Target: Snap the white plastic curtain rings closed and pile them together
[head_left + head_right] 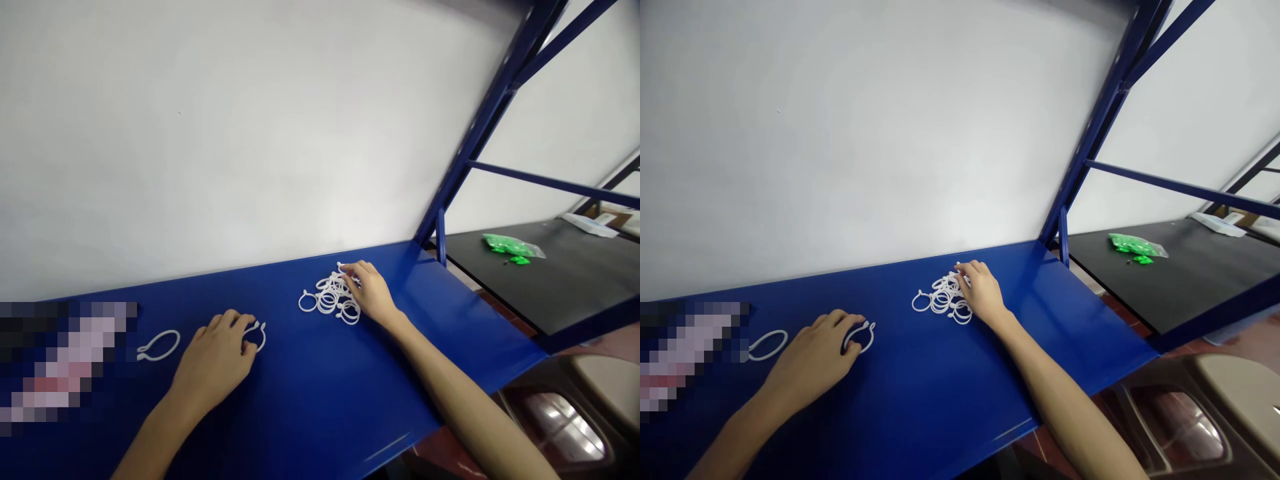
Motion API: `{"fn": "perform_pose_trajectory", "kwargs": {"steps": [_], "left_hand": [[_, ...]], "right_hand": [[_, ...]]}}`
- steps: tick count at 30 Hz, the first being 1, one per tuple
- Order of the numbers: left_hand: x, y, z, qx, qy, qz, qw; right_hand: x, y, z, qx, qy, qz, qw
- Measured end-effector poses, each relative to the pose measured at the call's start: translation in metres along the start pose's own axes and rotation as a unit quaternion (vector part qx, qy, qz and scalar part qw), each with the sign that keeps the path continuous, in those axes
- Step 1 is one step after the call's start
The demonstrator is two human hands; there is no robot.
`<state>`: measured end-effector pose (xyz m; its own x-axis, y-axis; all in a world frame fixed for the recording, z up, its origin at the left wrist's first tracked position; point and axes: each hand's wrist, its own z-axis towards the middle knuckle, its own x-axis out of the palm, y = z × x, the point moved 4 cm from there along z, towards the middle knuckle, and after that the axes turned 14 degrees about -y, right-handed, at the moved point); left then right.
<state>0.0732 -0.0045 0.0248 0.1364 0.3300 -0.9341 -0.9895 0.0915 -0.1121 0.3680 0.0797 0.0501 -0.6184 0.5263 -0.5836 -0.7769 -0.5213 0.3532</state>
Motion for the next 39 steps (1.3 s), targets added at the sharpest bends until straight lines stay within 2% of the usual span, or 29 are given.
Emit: {"fn": "perform_pose_trajectory", "kwargs": {"steps": [3,6,10,12,16,19,21,23,26,30,32,35,39], "left_hand": [[0.001,0.001,0.001,-0.005,0.034,0.013,0.999],[-0.001,-0.004,0.003,-0.009,0.039,0.015,0.999],[-0.007,-0.012,0.003,-0.04,0.009,-0.023,0.999],[-0.01,-0.017,0.002,-0.053,-0.021,-0.05,0.997],[-0.014,-0.029,-0.003,-0.024,-0.128,-0.093,0.987],[-0.016,-0.039,-0.009,0.014,-0.21,-0.136,0.968],[-0.016,-0.044,-0.012,0.033,-0.228,-0.175,0.957],[-0.013,-0.047,-0.014,0.036,-0.219,-0.212,0.952],[-0.011,-0.048,-0.015,0.004,-0.207,-0.245,0.947],[-0.012,-0.046,-0.015,-0.028,-0.227,-0.254,0.94],[-0.014,-0.046,-0.014,-0.03,-0.227,-0.268,0.936],[-0.015,-0.047,-0.011,-0.045,-0.198,-0.311,0.928],[-0.014,-0.049,-0.007,-0.053,-0.146,-0.355,0.922]], "right_hand": [[0.001,-0.014,0.002,0.004,0.011,-0.044,0.999],[-0.003,-0.014,0.004,0.002,-0.007,-0.051,0.999],[-0.014,0.007,0.006,-0.024,-0.047,-0.021,0.998],[-0.018,0.025,0.003,-0.04,-0.046,0.023,0.998],[-0.011,0.065,-0.017,-0.046,0.055,0.159,0.985],[0.004,0.084,-0.036,0.0,0.143,0.241,0.96],[0.012,0.089,-0.044,0.037,0.164,0.273,0.947],[0.016,0.089,-0.047,0.067,0.163,0.295,0.939],[0.016,0.089,-0.048,0.107,0.159,0.336,0.922],[0.017,0.094,-0.051,0.125,0.185,0.375,0.9],[0.018,0.094,-0.052,0.122,0.179,0.372,0.903],[0.018,0.09,-0.051,0.102,0.146,0.35,0.92],[0.015,0.089,-0.049,0.031,0.146,0.297,0.943]]}}
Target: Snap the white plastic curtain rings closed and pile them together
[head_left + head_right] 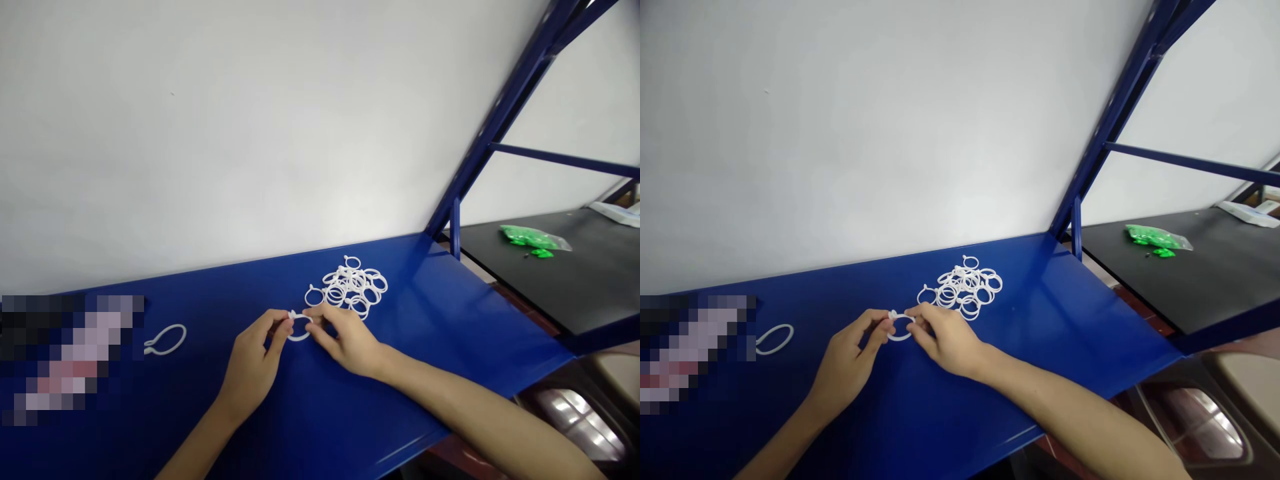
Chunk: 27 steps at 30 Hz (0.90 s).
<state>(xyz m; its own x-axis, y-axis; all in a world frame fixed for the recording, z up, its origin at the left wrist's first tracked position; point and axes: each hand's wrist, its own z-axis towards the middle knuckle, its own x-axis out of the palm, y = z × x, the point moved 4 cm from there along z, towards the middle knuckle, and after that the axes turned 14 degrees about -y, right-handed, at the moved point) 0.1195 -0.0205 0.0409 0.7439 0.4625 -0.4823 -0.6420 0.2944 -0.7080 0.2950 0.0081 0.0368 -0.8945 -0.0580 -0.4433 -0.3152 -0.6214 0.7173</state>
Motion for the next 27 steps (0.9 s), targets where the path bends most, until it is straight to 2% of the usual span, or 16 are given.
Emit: {"fn": "perform_pose_trajectory", "kwargs": {"steps": [5,8,15,20,27], "left_hand": [[0.002,0.001,-0.004,0.015,0.008,-0.004,1.0],[0.002,0.001,-0.008,0.033,0.003,-0.001,0.999],[0.002,0.001,-0.013,0.064,-0.028,0.002,0.998],[0.003,0.0,-0.013,0.077,-0.023,0.008,0.997],[0.004,0.0,-0.014,0.099,0.011,0.017,0.995]], "right_hand": [[-0.002,0.009,-0.002,-0.078,0.034,-0.031,0.996],[-0.003,0.014,-0.003,-0.102,0.044,-0.044,0.993],[-0.001,0.015,-0.003,-0.089,0.044,-0.055,0.993],[-0.001,0.014,-0.001,-0.07,0.028,-0.04,0.996],[-0.001,0.016,-0.006,-0.13,0.052,-0.072,0.987]]}}
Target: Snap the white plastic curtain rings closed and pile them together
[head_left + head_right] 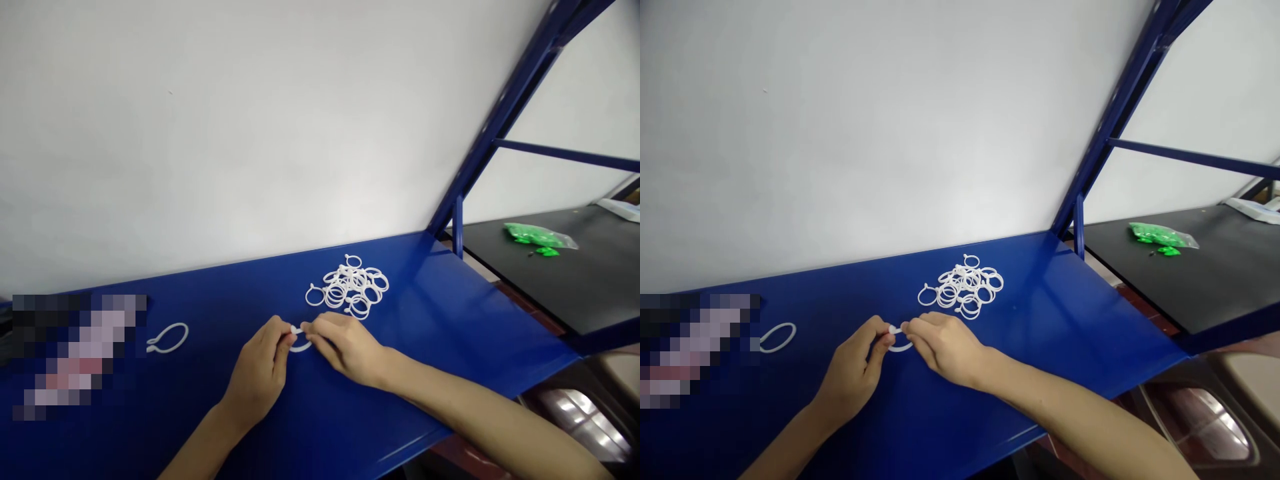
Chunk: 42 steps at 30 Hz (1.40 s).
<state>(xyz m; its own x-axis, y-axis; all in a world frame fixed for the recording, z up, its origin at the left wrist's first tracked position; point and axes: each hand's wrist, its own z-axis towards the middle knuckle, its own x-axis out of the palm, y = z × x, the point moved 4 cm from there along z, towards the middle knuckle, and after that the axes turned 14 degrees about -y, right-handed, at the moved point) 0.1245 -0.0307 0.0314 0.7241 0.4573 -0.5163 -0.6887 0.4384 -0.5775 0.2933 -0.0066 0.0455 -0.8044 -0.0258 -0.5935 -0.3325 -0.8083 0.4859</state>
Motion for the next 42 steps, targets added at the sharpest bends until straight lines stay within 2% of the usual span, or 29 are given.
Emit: {"fn": "perform_pose_trajectory", "kwargs": {"steps": [6,9,12,15,18,20,23,26,28,31,33,35,37,39,42], "left_hand": [[0.001,-0.001,0.006,0.018,0.014,0.027,0.999],[0.0,0.001,0.011,0.063,0.025,0.062,0.996],[-0.007,0.011,0.019,0.092,0.012,0.13,0.987],[-0.022,0.03,0.028,0.052,-0.009,0.286,0.957],[-0.042,0.05,0.034,-0.008,0.009,0.445,0.895],[-0.054,0.062,0.034,-0.055,0.023,0.496,0.866],[-0.06,0.078,0.032,-0.124,0.054,0.506,0.852],[-0.051,0.085,0.03,-0.126,0.083,0.483,0.862],[-0.039,0.082,0.029,-0.093,0.089,0.43,0.894],[-0.018,0.067,0.026,-0.024,0.096,0.266,0.959],[-0.007,0.053,0.023,0.022,0.103,0.161,0.981],[-0.003,0.043,0.021,0.05,0.099,0.105,0.988],[-0.003,0.039,0.021,0.058,0.08,0.096,0.99],[-0.006,0.043,0.023,0.051,0.051,0.125,0.99],[-0.011,0.054,0.026,0.021,0.019,0.186,0.982]], "right_hand": [[0.0,-0.006,0.003,-0.011,-0.023,-0.051,0.998],[-0.006,-0.013,0.009,-0.019,-0.039,-0.09,0.995],[-0.022,-0.029,0.017,0.011,-0.1,-0.14,0.985],[-0.045,-0.054,0.022,0.065,-0.172,-0.203,0.962],[-0.064,-0.081,0.023,0.147,-0.208,-0.228,0.94],[-0.069,-0.094,0.022,0.183,-0.205,-0.234,0.933],[-0.068,-0.102,0.022,0.203,-0.18,-0.245,0.931],[-0.066,-0.101,0.022,0.203,-0.172,-0.248,0.932],[-0.065,-0.1,0.022,0.192,-0.174,-0.256,0.931],[-0.064,-0.097,0.022,0.15,-0.179,-0.271,0.934],[-0.06,-0.097,0.022,0.113,-0.166,-0.262,0.944],[-0.053,-0.098,0.022,0.085,-0.125,-0.255,0.955],[-0.047,-0.1,0.021,0.075,-0.071,-0.266,0.958],[-0.042,-0.104,0.019,0.084,-0.028,-0.287,0.954],[-0.04,-0.108,0.017,0.116,0.0,-0.316,0.942]]}}
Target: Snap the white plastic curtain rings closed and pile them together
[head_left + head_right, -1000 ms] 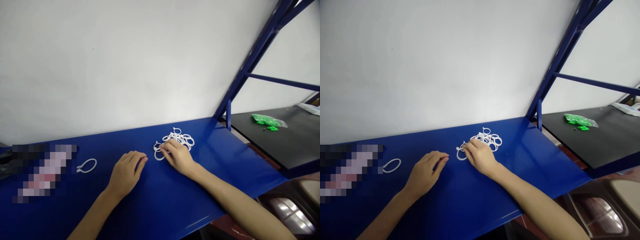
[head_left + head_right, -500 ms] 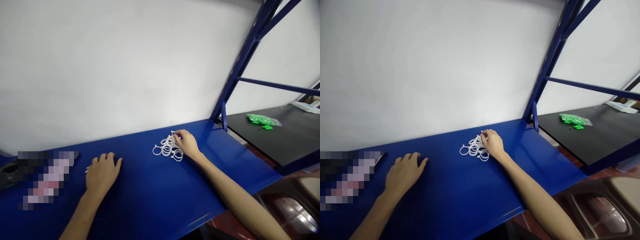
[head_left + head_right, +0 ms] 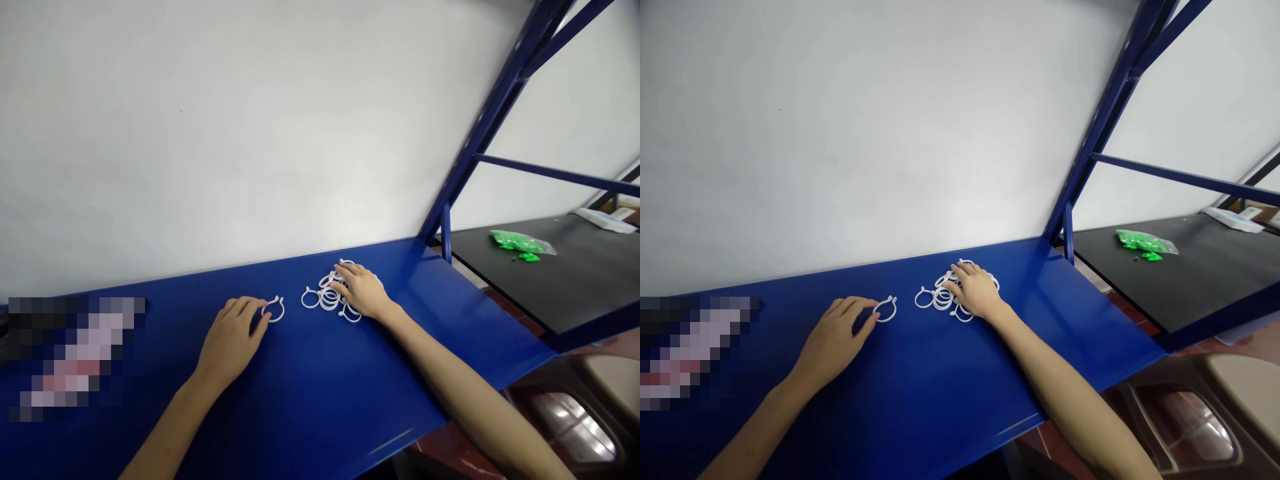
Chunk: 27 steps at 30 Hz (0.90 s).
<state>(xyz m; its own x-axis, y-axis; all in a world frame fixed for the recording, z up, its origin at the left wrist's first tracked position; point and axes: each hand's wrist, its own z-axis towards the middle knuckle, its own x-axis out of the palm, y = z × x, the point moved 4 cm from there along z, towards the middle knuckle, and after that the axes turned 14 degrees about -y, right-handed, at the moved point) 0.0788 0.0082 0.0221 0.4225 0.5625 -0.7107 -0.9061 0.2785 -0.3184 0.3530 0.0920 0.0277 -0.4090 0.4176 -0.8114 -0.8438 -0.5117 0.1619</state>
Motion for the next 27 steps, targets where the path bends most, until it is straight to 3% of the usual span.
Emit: {"fn": "perform_pose_trajectory", "kwargs": {"steps": [6,11,20,27], "left_hand": [[0.009,0.003,-0.002,-0.003,0.028,0.014,1.0],[0.01,-0.001,-0.003,0.009,0.043,0.028,0.999],[0.007,-0.001,-0.002,-0.021,0.065,0.022,0.997],[0.003,-0.006,-0.002,-0.011,0.057,0.016,0.998]], "right_hand": [[0.003,0.003,-0.004,0.016,0.054,-0.019,0.998],[0.005,0.016,-0.008,-0.028,0.081,0.028,0.996],[-0.001,0.013,-0.002,-0.023,0.031,-0.011,0.999],[-0.003,-0.001,0.001,0.025,-0.02,0.058,0.998]]}}
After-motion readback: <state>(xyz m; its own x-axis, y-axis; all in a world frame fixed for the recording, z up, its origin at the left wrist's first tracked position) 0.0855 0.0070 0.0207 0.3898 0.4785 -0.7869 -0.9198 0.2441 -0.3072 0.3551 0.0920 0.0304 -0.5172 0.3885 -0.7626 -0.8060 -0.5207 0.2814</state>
